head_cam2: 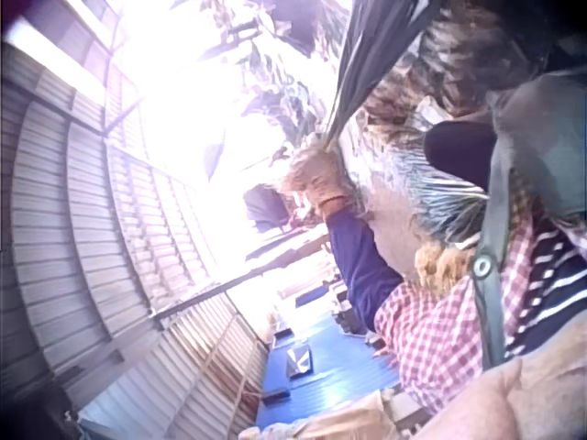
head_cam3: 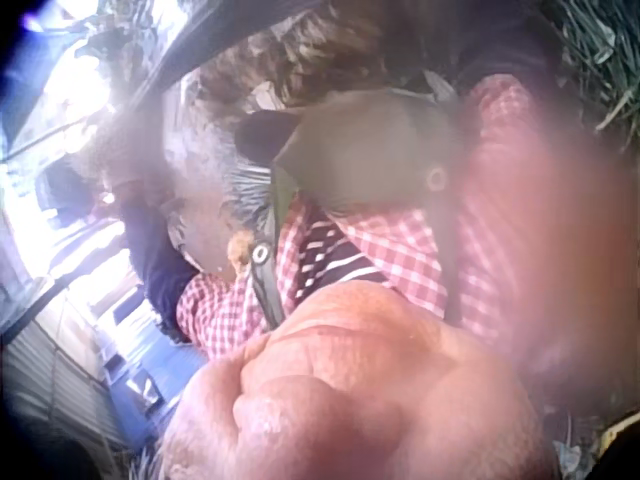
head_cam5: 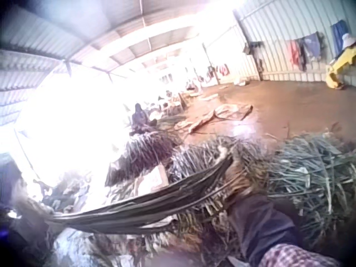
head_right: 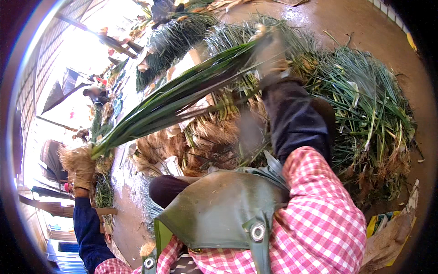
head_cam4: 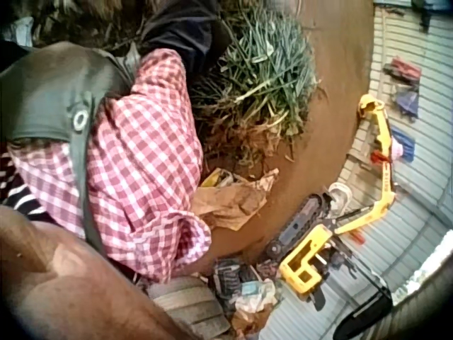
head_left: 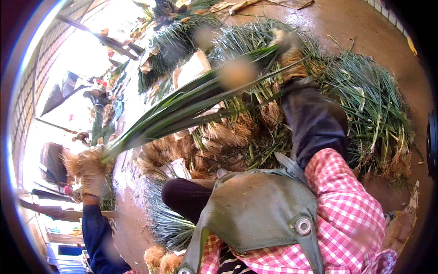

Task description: The person processes green onions by stripping off dirty outer layers and removing roots by hand while wearing gloves.

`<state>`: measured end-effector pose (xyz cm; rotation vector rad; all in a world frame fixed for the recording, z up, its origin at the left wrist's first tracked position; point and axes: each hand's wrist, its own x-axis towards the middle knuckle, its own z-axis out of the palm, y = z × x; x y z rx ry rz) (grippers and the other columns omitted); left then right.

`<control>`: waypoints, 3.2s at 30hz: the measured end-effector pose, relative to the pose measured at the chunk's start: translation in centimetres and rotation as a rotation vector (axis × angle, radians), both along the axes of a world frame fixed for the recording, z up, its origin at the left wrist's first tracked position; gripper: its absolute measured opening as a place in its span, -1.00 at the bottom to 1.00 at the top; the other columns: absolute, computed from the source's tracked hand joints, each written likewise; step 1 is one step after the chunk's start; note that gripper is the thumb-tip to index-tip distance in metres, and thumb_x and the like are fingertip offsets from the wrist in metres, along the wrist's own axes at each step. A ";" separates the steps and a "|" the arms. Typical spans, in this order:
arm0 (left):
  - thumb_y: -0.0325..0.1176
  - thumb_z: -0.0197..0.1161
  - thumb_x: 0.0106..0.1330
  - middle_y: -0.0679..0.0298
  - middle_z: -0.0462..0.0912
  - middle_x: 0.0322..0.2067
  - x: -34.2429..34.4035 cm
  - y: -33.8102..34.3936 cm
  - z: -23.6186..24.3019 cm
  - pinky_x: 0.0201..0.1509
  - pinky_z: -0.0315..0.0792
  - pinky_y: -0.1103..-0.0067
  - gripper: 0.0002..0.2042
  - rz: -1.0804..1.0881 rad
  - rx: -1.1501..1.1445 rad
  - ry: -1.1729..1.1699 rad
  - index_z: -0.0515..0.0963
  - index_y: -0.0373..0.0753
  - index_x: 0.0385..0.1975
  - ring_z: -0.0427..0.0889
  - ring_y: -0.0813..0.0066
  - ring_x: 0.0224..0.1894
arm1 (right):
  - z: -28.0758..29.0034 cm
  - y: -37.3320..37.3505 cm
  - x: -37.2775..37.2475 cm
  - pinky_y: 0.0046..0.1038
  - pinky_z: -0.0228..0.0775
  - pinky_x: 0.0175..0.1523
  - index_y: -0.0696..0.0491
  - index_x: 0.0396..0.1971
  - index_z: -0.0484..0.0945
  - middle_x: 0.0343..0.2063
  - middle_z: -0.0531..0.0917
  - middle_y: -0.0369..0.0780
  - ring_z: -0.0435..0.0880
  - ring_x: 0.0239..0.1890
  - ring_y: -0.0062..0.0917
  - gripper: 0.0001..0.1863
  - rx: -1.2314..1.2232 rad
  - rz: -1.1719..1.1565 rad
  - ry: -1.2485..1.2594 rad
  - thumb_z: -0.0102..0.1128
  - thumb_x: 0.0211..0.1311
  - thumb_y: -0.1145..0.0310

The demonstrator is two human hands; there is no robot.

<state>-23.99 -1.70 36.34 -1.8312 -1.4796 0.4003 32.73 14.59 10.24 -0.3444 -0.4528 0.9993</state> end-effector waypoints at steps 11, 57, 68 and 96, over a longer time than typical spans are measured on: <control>-0.38 0.09 0.20 0.20 0.59 -0.20 -3.1 2.8 18.1 0.15 0.30 0.27 -0.72 -0.312 0.639 0.521 0.53 -0.06 -0.08 0.54 0.22 -0.07 | -6.7 0.7 17.3 -0.50 0.56 -0.27 0.19 -0.23 0.57 -0.31 0.67 -0.21 0.62 -0.41 -0.54 -0.67 -0.516 -0.238 0.088 -0.07 0.29 0.25; -0.30 0.02 0.31 0.26 0.52 -0.26 8.8 8.4 17.8 -0.15 0.41 0.45 -0.87 -0.521 0.706 0.843 0.49 -0.12 -0.25 0.53 0.39 -0.22 | -5.7 3.9 6.4 -0.39 0.44 -0.24 0.08 -0.22 0.61 -0.24 0.64 -0.07 0.62 -0.25 -0.43 -0.64 -0.960 -0.019 -1.855 -0.08 0.20 0.18; -0.39 0.13 0.13 0.41 0.54 -0.13 13.6 7.6 12.7 0.25 0.23 0.36 -0.72 -0.877 0.407 0.675 0.53 0.03 -0.13 0.43 0.38 0.08 | 0.1 2.2 9.2 -0.35 0.41 -0.07 0.08 -0.22 0.58 -0.23 0.65 -0.12 0.61 -0.16 -0.37 -0.62 -0.619 -0.103 -1.560 0.19 0.11 0.09; -0.46 0.18 0.09 0.24 0.47 -0.40 18.4 7.1 5.2 -0.12 0.42 0.41 -0.37 -0.927 0.067 0.354 0.29 0.06 0.24 0.49 0.28 -0.25 | 12.1 -1.4 -10.5 -0.29 0.50 -0.26 0.03 -0.33 0.64 -0.43 0.65 -0.08 0.66 -0.39 -0.25 -0.71 0.026 -0.315 -1.823 0.07 0.09 0.16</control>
